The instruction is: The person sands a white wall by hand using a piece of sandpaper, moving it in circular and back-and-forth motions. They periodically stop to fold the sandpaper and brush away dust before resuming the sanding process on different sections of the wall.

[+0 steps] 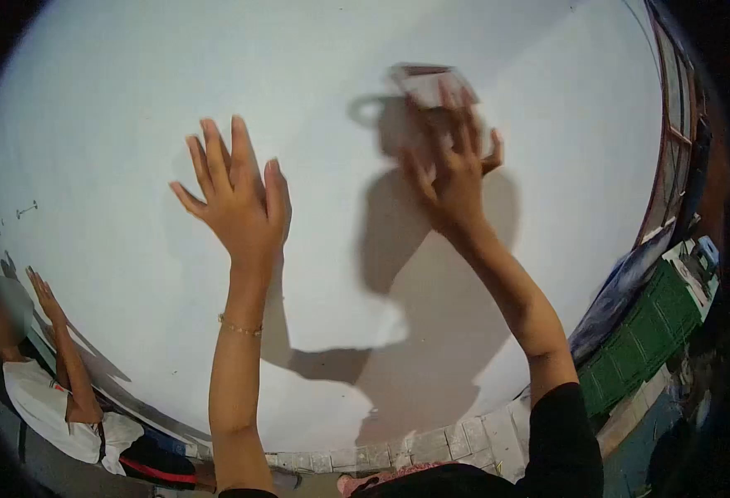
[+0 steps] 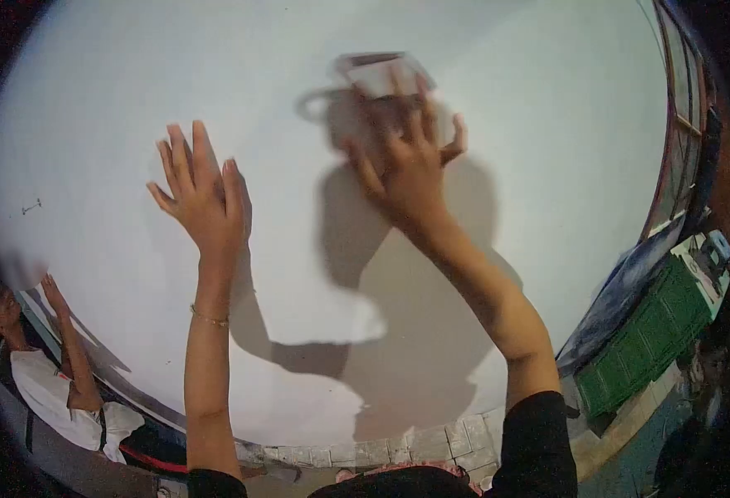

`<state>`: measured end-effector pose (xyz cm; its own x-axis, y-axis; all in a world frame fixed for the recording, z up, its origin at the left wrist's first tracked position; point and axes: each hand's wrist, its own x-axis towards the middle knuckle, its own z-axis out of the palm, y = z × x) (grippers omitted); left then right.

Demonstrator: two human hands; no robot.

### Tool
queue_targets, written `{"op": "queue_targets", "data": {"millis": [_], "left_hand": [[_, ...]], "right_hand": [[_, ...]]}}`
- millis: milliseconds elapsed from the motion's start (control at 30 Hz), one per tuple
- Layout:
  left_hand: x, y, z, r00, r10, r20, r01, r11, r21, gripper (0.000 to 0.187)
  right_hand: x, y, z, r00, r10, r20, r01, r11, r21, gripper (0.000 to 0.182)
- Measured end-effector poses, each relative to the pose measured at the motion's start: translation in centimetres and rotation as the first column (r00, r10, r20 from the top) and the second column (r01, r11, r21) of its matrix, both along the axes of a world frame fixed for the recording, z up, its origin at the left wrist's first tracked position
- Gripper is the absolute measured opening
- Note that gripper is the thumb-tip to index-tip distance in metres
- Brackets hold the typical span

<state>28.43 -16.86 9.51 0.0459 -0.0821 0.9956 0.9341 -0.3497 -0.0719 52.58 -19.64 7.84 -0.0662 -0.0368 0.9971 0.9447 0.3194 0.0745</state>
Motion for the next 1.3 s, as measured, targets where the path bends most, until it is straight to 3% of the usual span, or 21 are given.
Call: {"op": "queue_targets", "data": {"millis": [67,100,167,233,333,400,433,500,567,633,667,767,833,867,900,1000,1067,1100,1200,1233,1300], "left_hand": [[0.1,0.5,1.8,1.0,0.018,0.005,-0.018,0.999,0.038,0.055],[0.0,0.6,2.0,1.0,0.023,0.006,-0.023,0.999,0.04,0.055],[0.2,0.5,2.2,1.0,0.009,0.029,-0.01,0.999,0.043,0.056],[-0.2,0.7,1.8,1.0,0.005,0.029,-0.006,0.998,0.06,0.055],[-0.6,0.9,1.6,1.0,0.012,0.015,-0.013,0.998,0.055,0.055],[-1.0,1.1,1.4,0.999,0.047,-0.002,-0.047,0.999,0.019,0.057],[-1.2,1.2,1.3,0.999,0.049,-0.001,-0.049,0.999,0.021,0.057],[-1.5,1.3,1.0,0.998,0.058,0.008,-0.059,0.998,0.015,0.057],[-1.7,1.2,0.6,0.999,0.046,0.015,-0.046,0.999,0.011,0.056],[-1.9,1.1,0.3,0.999,0.031,0.019,-0.032,0.999,0.009,0.055],[-2.2,1.1,0.0,1.0,0.016,0.023,-0.016,1.0,0.006,0.055],[-2.8,0.9,-0.9,0.999,0.033,0.037,-0.033,0.999,-0.021,0.056],[-3.5,1.0,-2.0,0.997,0.067,0.028,-0.065,0.997,-0.047,0.058],[-3.8,0.9,-2.5,0.997,0.073,0.03,-0.072,0.996,-0.048,0.058],[-4.1,0.8,-3.2,0.998,0.061,0.028,-0.059,0.996,-0.071,0.058],[-5.0,0.8,-5.4,0.999,0.04,0.03,-0.037,0.994,-0.105,0.058],[-6.1,1.2,-7.3,0.999,0.049,0.014,-0.048,0.993,-0.109,0.059],[-6.7,1.2,-8.0,0.998,0.054,0.012,-0.052,0.993,-0.108,0.059],[-9.3,1.4,-9.8,0.999,0.034,-0.009,-0.035,0.992,-0.124,0.059],[-10.4,1.8,-10.3,0.999,0.043,-0.009,-0.044,0.991,-0.125,0.059],[-12.6,2.4,-10.6,0.998,-0.059,-0.034,0.055,0.992,-0.116,0.058]], "right_hand": [[-3.1,-0.9,-0.5,0.972,0.017,0.236,0.011,0.993,-0.117,0.058],[-3.3,-1.1,0.0,0.971,0.022,0.238,0.006,0.993,-0.115,0.058],[-3.6,-0.8,1.3,0.974,-0.064,0.218,0.085,0.992,-0.09,0.059],[-2.5,0.6,3.7,0.996,-0.085,0.033,0.08,0.987,0.137,0.059],[-4.0,0.3,2.8,0.995,-0.101,0.004,0.1,0.987,0.128,0.056],[-5.3,-0.7,1.1,0.977,0.026,0.212,-0.003,0.994,-0.11,0.055],[-5.0,-0.2,1.4,0.977,0.027,0.212,-0.004,0.994,-0.107,0.055],[-2.5,1.4,2.6,0.982,-0.184,0.049,0.177,0.977,0.119,0.06],[-1.5,1.5,2.9,0.979,-0.202,-0.037,0.206,0.968,0.146,0.059],[-2.1,0.8,1.3,0.996,-0.085,-0.008,0.085,0.994,0.071,0.058],[-2.7,1.4,-0.8,0.992,0.032,0.118,-0.032,0.999,0.003,0.06],[-3.5,0.0,-4.0,0.954,-0.121,0.274,0.133,0.991,-0.024,0.063],[-1.7,-0.4,-3.0,0.978,-0.193,0.079,0.2,0.975,-0.097,0.058],[-0.5,-0.2,-2.5,0.997,-0.063,-0.048,0.058,0.994,-0.094,0.054],[0.0,-0.6,-2.9,0.992,-0.092,-0.085,0.086,0.993,-0.077,0.053],[-1.7,-1.5,-7.1,0.996,-0.069,-0.061,0.059,0.986,-0.153,0.053],[-2.5,-1.1,-10.4,0.978,-0.063,0.196,0.107,0.969,-0.222,0.053],[-2.4,-1.1,-10.3,0.979,-0.059,0.194,0.102,0.97,-0.221,0.053],[-1.6,-0.4,-8.7,0.985,-0.073,-0.155,0.056,0.992,-0.113,0.053],[-2.6,-0.1,-8.0,0.968,0.062,-0.242,-0.078,0.995,-0.058,0.051],[-6.8,-0.3,-7.8,0.978,0.003,-0.21,-0.031,0.991,-0.131,0.052]]}}
